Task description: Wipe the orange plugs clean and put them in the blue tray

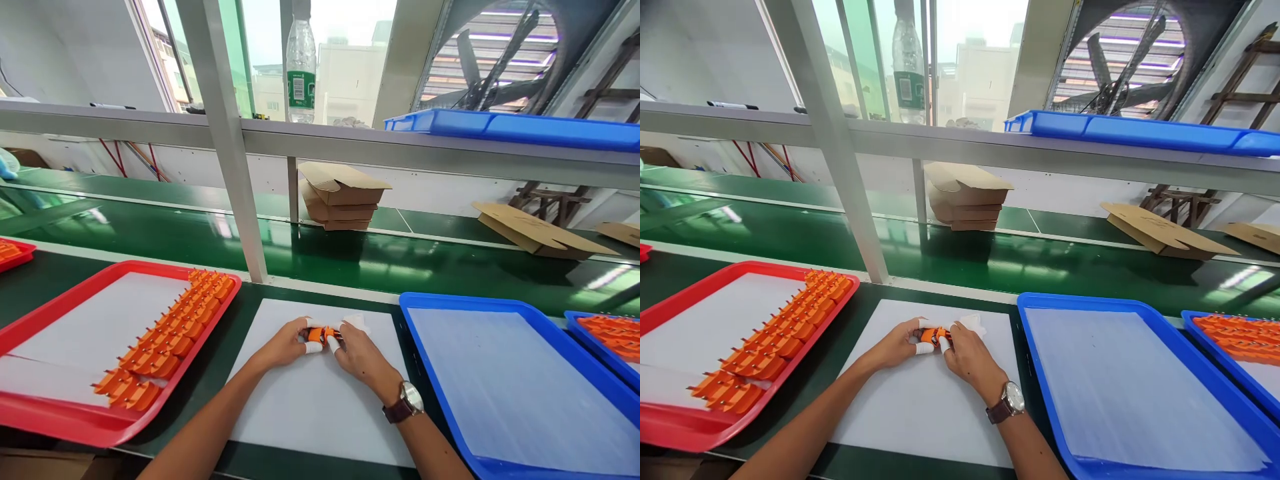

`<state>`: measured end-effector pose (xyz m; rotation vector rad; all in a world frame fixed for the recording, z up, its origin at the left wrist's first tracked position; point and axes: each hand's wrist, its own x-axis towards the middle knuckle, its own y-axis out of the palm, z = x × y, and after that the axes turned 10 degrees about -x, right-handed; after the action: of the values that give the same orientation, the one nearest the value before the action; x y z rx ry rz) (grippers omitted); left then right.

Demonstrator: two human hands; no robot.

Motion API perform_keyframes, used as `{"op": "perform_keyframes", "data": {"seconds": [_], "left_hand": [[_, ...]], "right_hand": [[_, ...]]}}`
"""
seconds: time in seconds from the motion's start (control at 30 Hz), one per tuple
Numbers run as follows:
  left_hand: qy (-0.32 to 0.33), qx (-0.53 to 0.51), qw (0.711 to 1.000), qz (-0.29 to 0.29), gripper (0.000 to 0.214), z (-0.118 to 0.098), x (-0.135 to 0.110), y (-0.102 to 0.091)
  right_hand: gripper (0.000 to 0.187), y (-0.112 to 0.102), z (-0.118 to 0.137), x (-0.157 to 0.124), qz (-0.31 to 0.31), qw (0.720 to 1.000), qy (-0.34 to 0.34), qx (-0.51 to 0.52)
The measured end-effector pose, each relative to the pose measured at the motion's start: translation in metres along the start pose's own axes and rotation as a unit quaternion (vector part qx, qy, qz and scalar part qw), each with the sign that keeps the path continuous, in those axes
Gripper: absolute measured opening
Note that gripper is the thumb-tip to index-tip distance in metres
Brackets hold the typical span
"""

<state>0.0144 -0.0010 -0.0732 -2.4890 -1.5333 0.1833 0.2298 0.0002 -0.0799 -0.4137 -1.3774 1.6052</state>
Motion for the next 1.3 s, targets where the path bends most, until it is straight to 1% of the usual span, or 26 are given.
{"op": "perform_keyframes", "data": {"seconds": [0.1,0.17,0.23,0.33,0.43,0.53,0.63,0.73,0.97,1.1,1.3], "left_hand": [[0.015,0.016,1.0,-0.001,0.043,0.001,0.0,-0.001],[0.024,0.032,0.999,-0.004,0.042,0.001,-0.001,0.0],[0.037,0.046,0.998,-0.005,0.041,0.0,-0.001,0.001],[0.057,0.052,0.997,-0.009,0.041,0.0,-0.002,0.003],[0.059,0.049,0.997,-0.009,0.042,0.003,-0.002,0.003],[0.07,0.049,0.996,-0.013,0.044,0.007,-0.002,0.003],[0.07,0.057,0.996,-0.013,0.046,0.01,-0.001,0.003],[0.059,0.063,0.996,-0.009,0.046,0.008,-0.002,0.003],[0.059,0.051,0.997,0.011,0.044,0.001,-0.004,0.002],[0.049,0.043,0.998,0.004,0.041,0.005,-0.003,0.003],[0.044,0.054,0.998,-0.006,0.038,0.013,-0.002,0.005]], "right_hand": [[0.013,-0.002,0.001,0.0,0.01,1.0,-0.008,-0.02],[0.009,-0.001,0.001,-0.001,-0.001,1.0,-0.009,-0.014],[0.006,0.001,-0.001,-0.003,-0.02,1.0,-0.01,0.014],[0.018,0.003,-0.002,-0.007,-0.048,0.997,-0.02,0.063],[0.02,0.004,-0.002,-0.009,-0.064,0.994,-0.042,0.072],[0.024,0.004,-0.002,-0.009,-0.05,0.993,-0.068,0.083],[0.027,0.006,-0.002,-0.009,-0.036,0.992,-0.074,0.096],[0.029,0.008,-0.003,-0.009,-0.038,0.989,-0.077,0.121],[0.028,0.008,-0.003,-0.011,-0.015,0.979,-0.059,0.197],[0.027,0.008,-0.003,-0.01,-0.005,0.975,-0.051,0.218],[0.025,0.008,-0.002,-0.008,-0.008,0.976,-0.034,0.217]]}}
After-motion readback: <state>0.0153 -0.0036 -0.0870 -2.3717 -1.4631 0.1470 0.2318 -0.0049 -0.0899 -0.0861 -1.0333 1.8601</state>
